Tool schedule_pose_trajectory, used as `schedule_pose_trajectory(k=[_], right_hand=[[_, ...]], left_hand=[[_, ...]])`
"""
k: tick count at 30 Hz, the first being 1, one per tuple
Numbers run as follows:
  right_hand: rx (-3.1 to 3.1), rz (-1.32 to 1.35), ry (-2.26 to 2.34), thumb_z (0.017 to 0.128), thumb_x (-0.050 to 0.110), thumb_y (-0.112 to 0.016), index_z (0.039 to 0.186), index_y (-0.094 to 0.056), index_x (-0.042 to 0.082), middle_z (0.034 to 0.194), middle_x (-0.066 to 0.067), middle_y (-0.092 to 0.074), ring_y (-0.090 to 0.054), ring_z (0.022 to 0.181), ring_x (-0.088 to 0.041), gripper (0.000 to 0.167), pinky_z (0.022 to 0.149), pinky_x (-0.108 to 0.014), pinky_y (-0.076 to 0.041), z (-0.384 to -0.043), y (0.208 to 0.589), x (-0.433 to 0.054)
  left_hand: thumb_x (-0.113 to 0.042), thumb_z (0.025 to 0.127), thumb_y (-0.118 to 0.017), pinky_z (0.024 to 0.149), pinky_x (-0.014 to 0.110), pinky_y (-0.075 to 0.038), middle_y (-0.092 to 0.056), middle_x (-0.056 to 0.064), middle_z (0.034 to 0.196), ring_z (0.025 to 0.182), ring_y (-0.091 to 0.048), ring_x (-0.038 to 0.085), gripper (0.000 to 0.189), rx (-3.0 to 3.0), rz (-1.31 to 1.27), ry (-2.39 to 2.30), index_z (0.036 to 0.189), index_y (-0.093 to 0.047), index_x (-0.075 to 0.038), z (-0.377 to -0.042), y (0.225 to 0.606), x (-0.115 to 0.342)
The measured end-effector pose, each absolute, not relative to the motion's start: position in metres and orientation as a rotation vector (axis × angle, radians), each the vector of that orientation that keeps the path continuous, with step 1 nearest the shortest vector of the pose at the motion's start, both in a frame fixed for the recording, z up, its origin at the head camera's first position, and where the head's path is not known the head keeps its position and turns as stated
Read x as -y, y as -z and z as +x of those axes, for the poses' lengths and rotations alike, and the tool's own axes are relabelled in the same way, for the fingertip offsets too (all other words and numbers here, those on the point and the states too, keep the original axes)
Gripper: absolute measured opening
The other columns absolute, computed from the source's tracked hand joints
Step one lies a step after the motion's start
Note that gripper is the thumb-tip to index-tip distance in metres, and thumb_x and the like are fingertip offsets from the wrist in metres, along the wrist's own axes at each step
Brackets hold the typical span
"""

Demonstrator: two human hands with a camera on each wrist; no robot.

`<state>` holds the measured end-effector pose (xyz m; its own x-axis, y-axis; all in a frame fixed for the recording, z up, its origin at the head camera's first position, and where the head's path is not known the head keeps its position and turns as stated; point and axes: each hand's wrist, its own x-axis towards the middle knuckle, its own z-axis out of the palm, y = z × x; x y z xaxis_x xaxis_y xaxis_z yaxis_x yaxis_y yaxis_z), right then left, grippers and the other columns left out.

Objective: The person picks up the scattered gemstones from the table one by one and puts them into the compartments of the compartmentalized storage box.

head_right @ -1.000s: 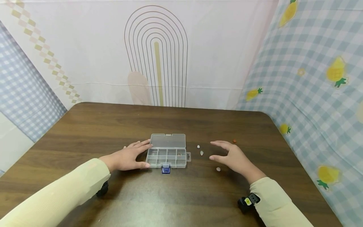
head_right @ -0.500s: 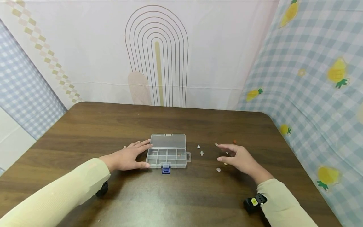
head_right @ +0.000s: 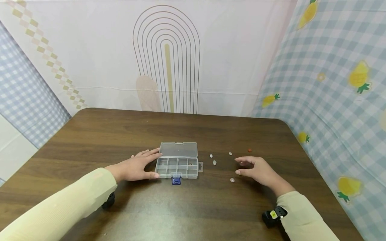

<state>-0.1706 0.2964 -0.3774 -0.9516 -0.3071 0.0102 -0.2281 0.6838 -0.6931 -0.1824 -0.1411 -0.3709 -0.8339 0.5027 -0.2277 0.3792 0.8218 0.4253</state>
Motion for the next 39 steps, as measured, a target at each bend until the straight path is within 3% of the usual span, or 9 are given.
schedule_pose_trajectory(k=[17,22,30,39], right_hand=[[-2.79,-0.45,1.013,0.085,0.025,-0.076,0.12,-0.066,0.001,0.113,-0.012,-0.068,-0.062,0.102,-0.027,0.043,0.078,-0.025,-0.05,-0.1695,0.3796,-0.3021],[-2.799,-0.431,0.977,0.083,0.025,-0.077,0.112,-0.07,0.004,0.113,-0.012,-0.068,-0.061,0.095,-0.021,0.037,0.075,-0.026,-0.049,-0.1697,0.38,-0.3013],[-2.799,-0.437,0.924,0.081,0.02,-0.078,0.104,-0.073,0.007,0.096,-0.002,-0.068,-0.058,0.088,-0.015,0.027,0.072,-0.026,-0.047,-0.1727,0.3816,-0.3015],[-2.76,-0.495,0.942,0.08,0.013,-0.078,0.1,-0.073,0.005,0.091,0.0,-0.069,-0.057,0.081,-0.006,0.022,0.069,-0.024,-0.047,-0.173,0.3817,-0.3004]], left_hand=[[-0.063,0.085,-0.059,0.101,0.076,-0.011,-0.015,-0.003,0.162,0.146,-0.011,0.04,0.083,-2.675,0.664,-0.517,0.153,-0.03,-0.024,-0.1841,0.373,0.1415],[-0.064,0.085,-0.059,0.102,0.076,-0.012,-0.015,-0.003,0.162,0.146,-0.012,0.04,0.084,-2.676,0.661,-0.513,0.153,-0.03,-0.025,-0.1841,0.3731,0.1414],[-0.061,0.086,-0.06,0.102,0.076,-0.012,-0.015,-0.003,0.162,0.146,-0.011,0.04,0.082,-2.674,0.659,-0.522,0.153,-0.031,-0.024,-0.1829,0.3718,0.1408],[-0.061,0.086,-0.06,0.102,0.076,-0.011,-0.016,-0.003,0.162,0.146,-0.011,0.04,0.082,-2.677,0.661,-0.525,0.153,-0.031,-0.024,-0.1826,0.3719,0.1408]])
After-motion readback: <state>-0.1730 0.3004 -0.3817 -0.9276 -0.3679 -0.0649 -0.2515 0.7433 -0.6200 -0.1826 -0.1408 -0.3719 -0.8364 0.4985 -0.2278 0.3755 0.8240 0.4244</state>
